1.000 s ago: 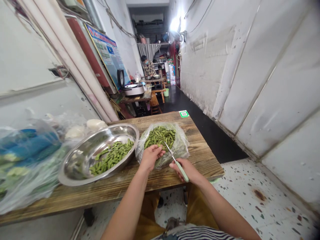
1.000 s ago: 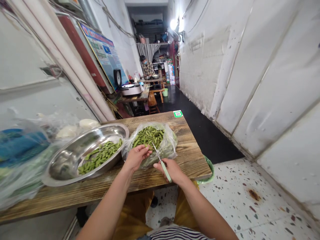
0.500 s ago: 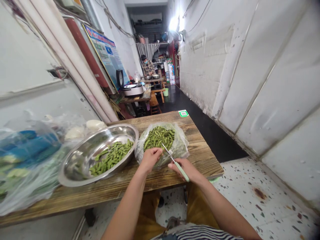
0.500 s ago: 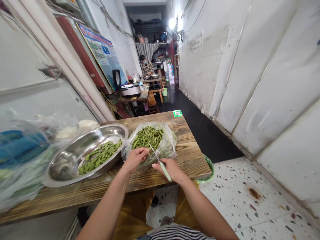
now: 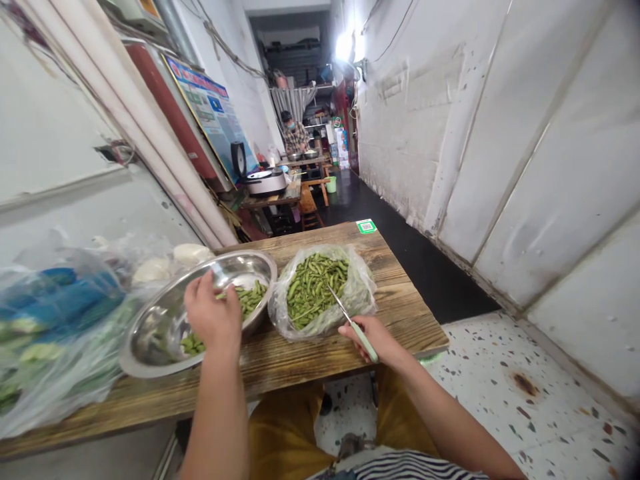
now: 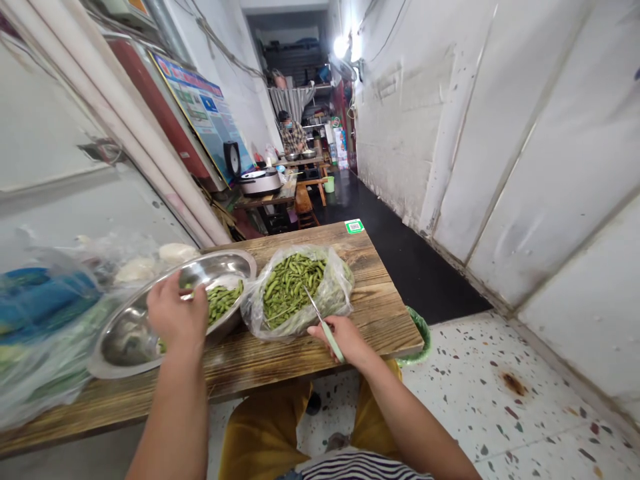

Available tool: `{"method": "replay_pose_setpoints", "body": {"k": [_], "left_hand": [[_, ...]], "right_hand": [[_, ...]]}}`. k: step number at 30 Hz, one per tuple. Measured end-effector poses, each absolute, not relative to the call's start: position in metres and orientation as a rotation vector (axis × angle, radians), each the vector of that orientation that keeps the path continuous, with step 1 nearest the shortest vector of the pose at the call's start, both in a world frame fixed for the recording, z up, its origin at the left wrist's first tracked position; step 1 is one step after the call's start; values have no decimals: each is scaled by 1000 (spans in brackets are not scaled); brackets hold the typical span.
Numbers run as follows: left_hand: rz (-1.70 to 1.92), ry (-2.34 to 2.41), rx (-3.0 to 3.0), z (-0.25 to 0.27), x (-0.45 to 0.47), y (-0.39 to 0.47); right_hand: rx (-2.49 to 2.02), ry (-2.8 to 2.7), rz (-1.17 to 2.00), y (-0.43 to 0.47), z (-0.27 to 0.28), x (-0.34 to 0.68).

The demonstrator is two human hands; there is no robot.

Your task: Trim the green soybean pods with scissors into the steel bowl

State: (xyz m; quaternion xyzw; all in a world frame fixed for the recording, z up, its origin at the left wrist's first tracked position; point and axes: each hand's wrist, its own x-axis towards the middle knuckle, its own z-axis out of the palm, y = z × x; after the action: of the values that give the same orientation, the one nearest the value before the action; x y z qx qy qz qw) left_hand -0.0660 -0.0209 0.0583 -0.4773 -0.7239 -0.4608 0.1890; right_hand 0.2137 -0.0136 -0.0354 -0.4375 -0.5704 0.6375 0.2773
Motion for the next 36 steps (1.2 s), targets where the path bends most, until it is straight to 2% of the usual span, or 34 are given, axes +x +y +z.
{"method": "replay_pose_setpoints", "body": {"k": [3, 5, 8, 14, 18, 25, 36], "left_hand": [[-1147, -1903, -1677, 49, -31, -14], [-864, -1961, -1978, 36, -5, -4], [-445, -2233, -1908, 20, 13, 15], [-377, -2303, -1848, 10, 1, 33], [-567, -2283, -1929, 6, -1, 25], [-1436, -2370, -2122, 4, 24, 10], [-1636, -2440, -2046, 8, 31, 1]], "right_hand": [[-1177, -1520, 1709, -14, -35, 210], [-1169, -1515, 1718, -15, -33, 210], [-1150, -1523, 1732, -16, -29, 213], [-1173, -1514, 1735, -17, -29, 218], [-1157, -1506, 1728, -15, -33, 215], [-1118, -1606, 1699, -15, -33, 212], [-1112, -1652, 1659, -17, -33, 215]]}}
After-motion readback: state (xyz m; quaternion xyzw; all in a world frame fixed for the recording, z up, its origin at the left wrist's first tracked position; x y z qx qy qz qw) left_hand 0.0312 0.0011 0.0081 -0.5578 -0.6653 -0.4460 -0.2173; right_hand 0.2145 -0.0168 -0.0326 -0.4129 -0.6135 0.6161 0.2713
